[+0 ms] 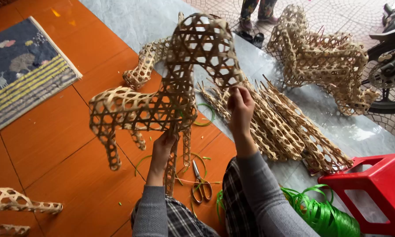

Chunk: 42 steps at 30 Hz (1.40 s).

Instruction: Weaving bamboo strips and tying them with plastic ribbons to assemble a giraffe figure.

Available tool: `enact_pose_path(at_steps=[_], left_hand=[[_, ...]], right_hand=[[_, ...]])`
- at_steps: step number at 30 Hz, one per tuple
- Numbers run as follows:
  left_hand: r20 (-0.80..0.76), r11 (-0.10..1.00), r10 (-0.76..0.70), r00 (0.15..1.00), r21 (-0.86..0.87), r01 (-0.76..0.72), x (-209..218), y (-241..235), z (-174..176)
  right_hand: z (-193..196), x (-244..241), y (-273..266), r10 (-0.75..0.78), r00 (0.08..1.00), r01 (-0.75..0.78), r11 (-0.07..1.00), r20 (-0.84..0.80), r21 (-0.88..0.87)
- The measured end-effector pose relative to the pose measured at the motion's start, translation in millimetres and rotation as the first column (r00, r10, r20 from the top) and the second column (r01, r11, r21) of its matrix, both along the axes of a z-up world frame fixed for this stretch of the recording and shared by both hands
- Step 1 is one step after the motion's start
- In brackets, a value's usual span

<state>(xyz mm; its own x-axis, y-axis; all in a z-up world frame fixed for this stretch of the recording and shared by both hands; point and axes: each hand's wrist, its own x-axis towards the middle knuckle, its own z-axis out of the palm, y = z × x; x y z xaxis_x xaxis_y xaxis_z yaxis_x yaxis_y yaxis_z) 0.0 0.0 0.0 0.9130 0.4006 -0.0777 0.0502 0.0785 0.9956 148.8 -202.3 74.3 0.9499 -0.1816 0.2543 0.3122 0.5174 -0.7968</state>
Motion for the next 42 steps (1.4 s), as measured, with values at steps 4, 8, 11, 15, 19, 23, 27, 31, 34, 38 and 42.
enact_pose_path(at_steps=[4,8,11,15,19,23,27,31,34,38,42], left_hand=[[0.074,0.99,-0.098,0.992,-0.098,0.105,14,7,-21],[0.054,0.969,-0.169,0.984,-0.171,0.176,10,-11,11],[0.019,0.963,-0.217,0.976,-0.158,0.217,11,-19,16],[0.037,0.925,-0.305,0.951,-0.227,0.306,15,-21,9],[0.023,0.939,-0.289,0.957,-0.185,0.289,9,-22,13],[-0.011,0.942,-0.28,0.96,-0.198,0.273,12,-9,-13],[-0.031,0.949,-0.263,0.964,-0.186,0.253,3,-4,-8],[-0.035,0.985,-0.171,0.985,-0.044,0.169,10,-2,-52],[0.168,0.989,-0.111,0.98,-0.082,0.126,10,-5,-80],[0.161,0.999,-0.024,0.987,0.043,0.017,8,-11,-75],[0.044,0.994,-0.112,0.993,0.013,0.112,11,-11,-31]], right_hand=[[-22,26,-17,0.33,0.942,-0.334,0.94,-0.067,-0.064],[-25,29,-24,0.688,0.726,-0.679,0.717,-0.002,-0.158],[4,15,-24,0.751,0.656,-0.737,0.616,-0.075,-0.278],[-8,21,-22,0.676,0.726,-0.669,0.655,-0.121,-0.352],[-82,42,-28,0.619,0.778,-0.603,0.689,-0.106,-0.401],[-89,39,-24,0.554,0.825,-0.54,0.714,-0.112,-0.446],[-91,44,-14,0.469,0.876,-0.454,0.733,-0.107,-0.506],[-91,43,2,0.443,0.882,-0.453,0.709,-0.159,-0.54],[-90,37,9,0.407,0.893,-0.436,0.676,-0.192,-0.594],[-90,38,10,0.337,0.927,-0.354,0.639,-0.165,-0.682],[-49,19,10,0.466,0.883,-0.368,0.613,-0.056,-0.7]])
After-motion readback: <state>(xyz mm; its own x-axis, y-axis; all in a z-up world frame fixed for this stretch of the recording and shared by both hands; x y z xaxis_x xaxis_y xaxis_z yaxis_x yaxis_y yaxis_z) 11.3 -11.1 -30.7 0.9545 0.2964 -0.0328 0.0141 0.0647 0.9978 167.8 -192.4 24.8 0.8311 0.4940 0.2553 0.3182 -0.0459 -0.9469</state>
